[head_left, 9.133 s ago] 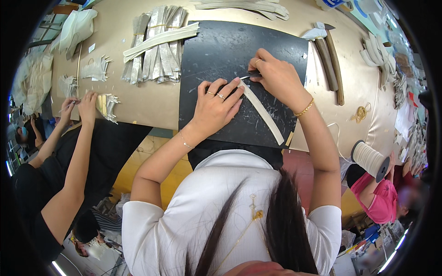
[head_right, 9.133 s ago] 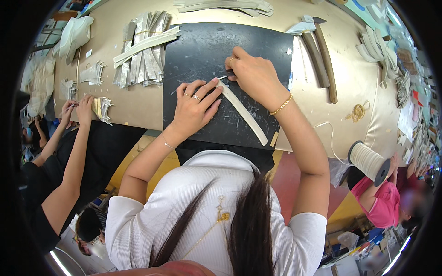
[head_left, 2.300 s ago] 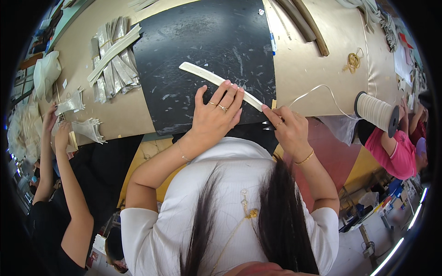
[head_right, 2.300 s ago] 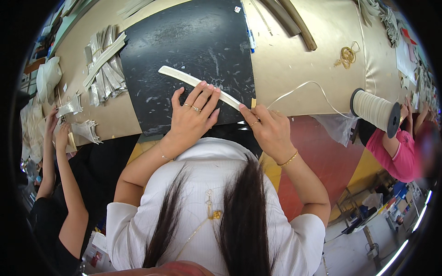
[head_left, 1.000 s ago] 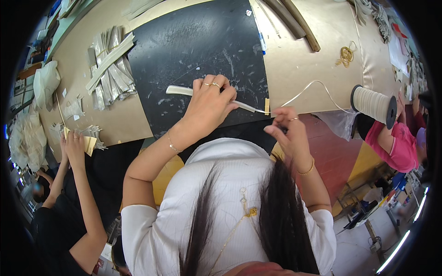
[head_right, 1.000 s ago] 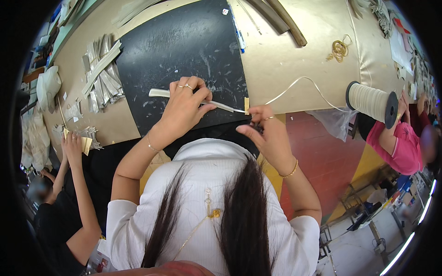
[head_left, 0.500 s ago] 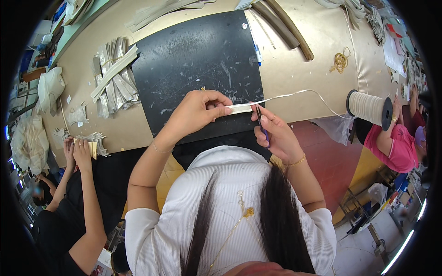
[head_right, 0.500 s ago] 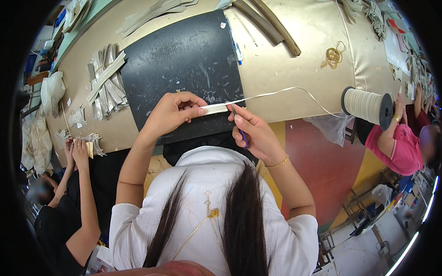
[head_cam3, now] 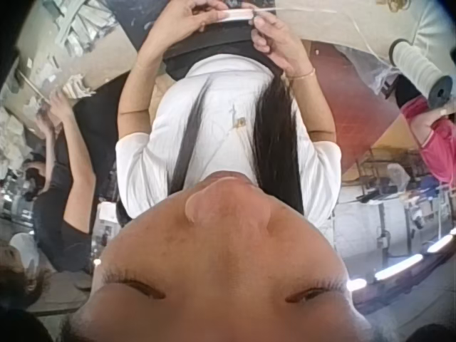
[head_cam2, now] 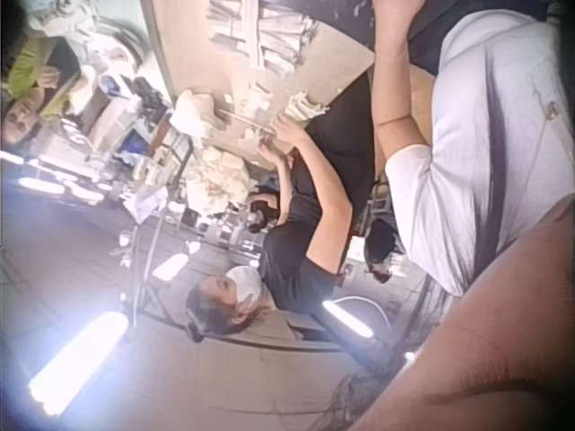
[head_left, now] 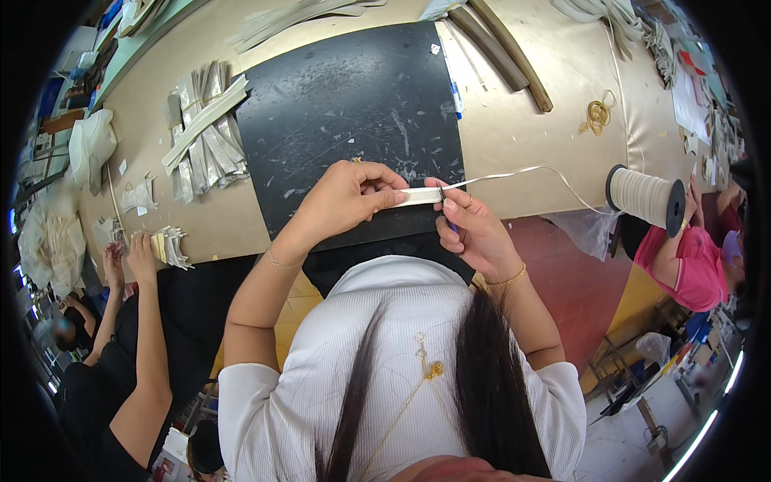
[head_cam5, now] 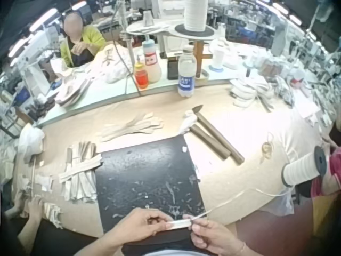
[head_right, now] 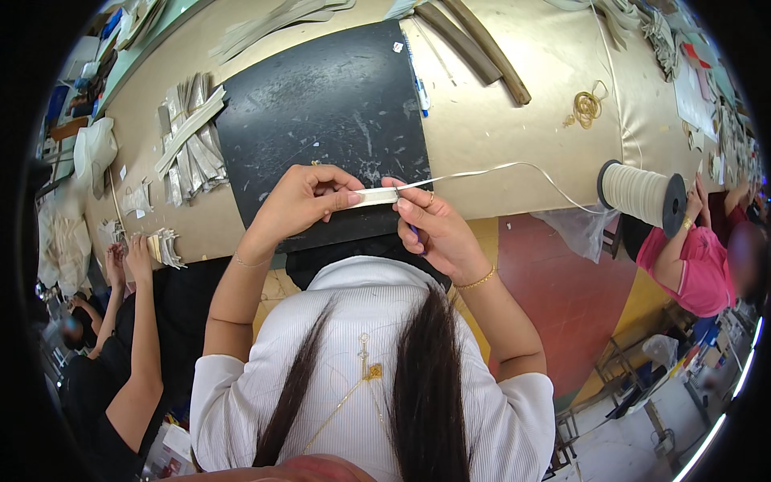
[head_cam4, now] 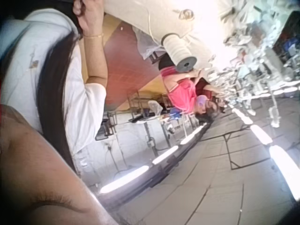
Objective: The person wraps a white string around a long, narrow fabric strip using a small tool to press the string into place. The person repeats this process on multiple fabric strips, placing finished pieces on the table.
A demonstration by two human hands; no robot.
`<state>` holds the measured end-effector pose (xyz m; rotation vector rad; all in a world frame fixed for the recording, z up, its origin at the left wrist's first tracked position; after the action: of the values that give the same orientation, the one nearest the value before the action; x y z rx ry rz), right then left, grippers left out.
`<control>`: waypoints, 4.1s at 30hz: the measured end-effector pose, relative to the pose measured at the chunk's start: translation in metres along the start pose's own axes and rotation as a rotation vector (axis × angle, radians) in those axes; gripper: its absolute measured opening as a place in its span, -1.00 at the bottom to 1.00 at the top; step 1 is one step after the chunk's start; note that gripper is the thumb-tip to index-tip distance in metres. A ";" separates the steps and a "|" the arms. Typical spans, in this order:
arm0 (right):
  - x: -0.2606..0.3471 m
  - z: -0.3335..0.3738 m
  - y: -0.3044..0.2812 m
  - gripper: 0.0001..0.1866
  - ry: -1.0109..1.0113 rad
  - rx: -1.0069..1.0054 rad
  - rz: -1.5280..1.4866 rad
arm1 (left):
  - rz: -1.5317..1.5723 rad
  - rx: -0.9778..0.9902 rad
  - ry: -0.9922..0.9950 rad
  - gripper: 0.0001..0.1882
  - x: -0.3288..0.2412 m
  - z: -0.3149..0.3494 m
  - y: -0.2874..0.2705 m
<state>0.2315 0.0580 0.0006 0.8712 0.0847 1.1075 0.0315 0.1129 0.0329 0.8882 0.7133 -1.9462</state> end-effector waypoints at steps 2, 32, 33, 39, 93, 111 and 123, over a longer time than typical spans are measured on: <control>0.000 -0.001 0.001 -0.54 0.000 -0.010 0.040 | 0.006 -0.006 -0.007 -0.74 0.000 0.001 -0.001; 0.021 -0.015 0.014 -0.58 -0.268 0.004 0.939 | -0.662 -0.748 0.290 -0.76 0.009 0.037 -0.226; 0.025 -0.011 0.011 -0.59 -0.418 0.026 1.163 | -0.741 -0.762 0.350 -0.77 0.018 0.023 -0.232; 0.075 0.010 0.022 -0.64 -0.820 -0.328 1.612 | -0.800 -0.909 0.503 -0.75 0.020 -0.044 -0.238; 0.064 0.016 0.093 -0.87 -0.581 0.524 1.576 | 0.118 -0.007 0.148 -0.85 -0.045 -0.035 -0.091; -0.032 -0.050 0.145 -0.87 -0.787 0.643 1.581 | -0.472 -0.203 0.184 -0.72 0.027 -0.025 -0.087; 0.012 -0.046 0.097 -0.86 -0.808 0.059 2.073 | -0.480 -0.338 0.166 -0.77 0.001 -0.009 -0.116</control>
<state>0.1432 0.1093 0.0370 1.3074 -1.8385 2.4253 -0.0670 0.1739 0.0433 0.7159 1.4114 -2.0803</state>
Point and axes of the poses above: each hand's wrist, its own z-axis away from the middle knuckle, its own y-axis out of the palm, x = y × z, the point moved 5 cm from there along -z, towards the middle knuckle, and after that the axes turned 4 degrees about -x, right-handed, at the moved point
